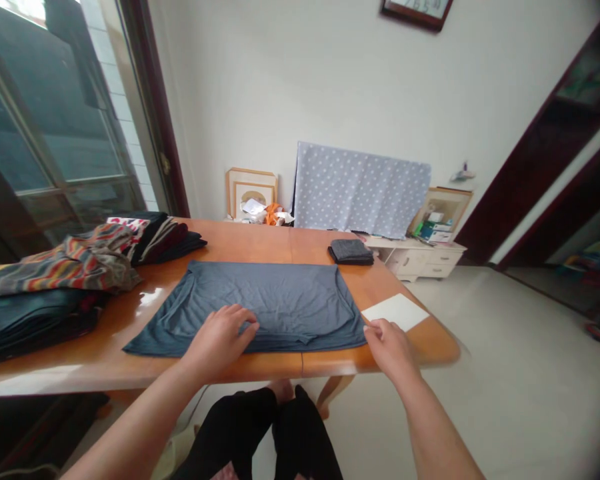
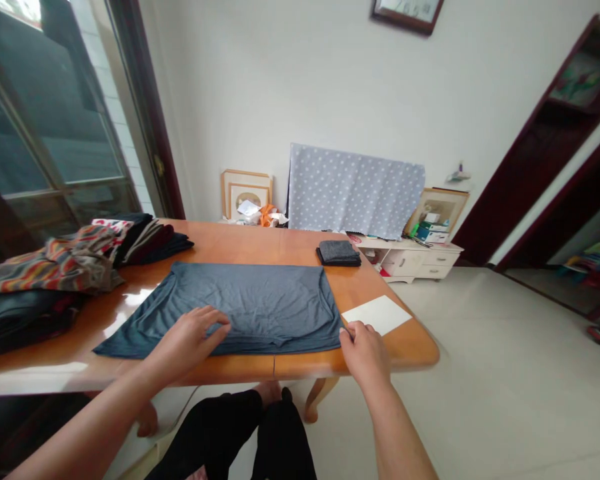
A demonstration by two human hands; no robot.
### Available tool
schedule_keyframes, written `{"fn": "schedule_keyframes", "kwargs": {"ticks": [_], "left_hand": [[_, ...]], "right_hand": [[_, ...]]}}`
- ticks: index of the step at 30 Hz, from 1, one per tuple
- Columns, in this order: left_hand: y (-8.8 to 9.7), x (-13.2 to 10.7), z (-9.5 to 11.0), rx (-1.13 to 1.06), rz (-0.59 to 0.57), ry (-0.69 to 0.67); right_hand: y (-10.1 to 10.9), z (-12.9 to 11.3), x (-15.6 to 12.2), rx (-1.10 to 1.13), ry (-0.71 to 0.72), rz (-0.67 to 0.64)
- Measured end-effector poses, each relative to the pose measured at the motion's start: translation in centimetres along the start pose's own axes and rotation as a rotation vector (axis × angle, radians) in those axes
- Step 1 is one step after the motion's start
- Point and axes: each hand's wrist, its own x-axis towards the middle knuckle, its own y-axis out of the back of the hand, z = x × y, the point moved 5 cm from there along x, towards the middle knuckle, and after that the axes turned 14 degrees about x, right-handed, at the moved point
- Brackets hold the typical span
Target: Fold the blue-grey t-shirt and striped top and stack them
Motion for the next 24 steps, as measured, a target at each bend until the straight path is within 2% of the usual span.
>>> {"fn": "schedule_keyframes", "kwargs": {"ticks": [3, 7, 10, 13, 19, 22, 24], "left_hand": [[-1.0, 2.2, 4.7, -0.070, -0.035, -0.113], [-3.2, 4.8, 9.7, -0.158, -0.102, -0.214], [-5.1, 6.6, 12.8, -0.197, -0.161, -0.251], [-6.7, 8.2, 15.3, -0.223, -0.199, -0.248], [-8.5, 10.4, 18.8, -0.209, -0.245, -0.174], [-9.4, 10.9, 19.1, -0.217, -0.318, -0.097], [-9.9, 11.0, 18.8, -0.273, -0.345, -0.091]], "right_hand": [[0.3, 0.5, -0.5, -0.079, -0.032, 0.009], [-0.1, 0.2, -0.4, -0.078, 0.019, 0.021], [-0.3, 0.2, 0.3, 0.004, 0.035, 0.011], [-0.4, 0.3, 1.1, 0.203, -0.009, -0.004], [-1.2, -1.4, 2.3, 0.676, -0.089, -0.055], [-1.7, -2.0, 3.0, 0.771, -0.142, -0.135], [-1.5, -1.6, 3.6, 0.772, -0.162, -0.140]]}}
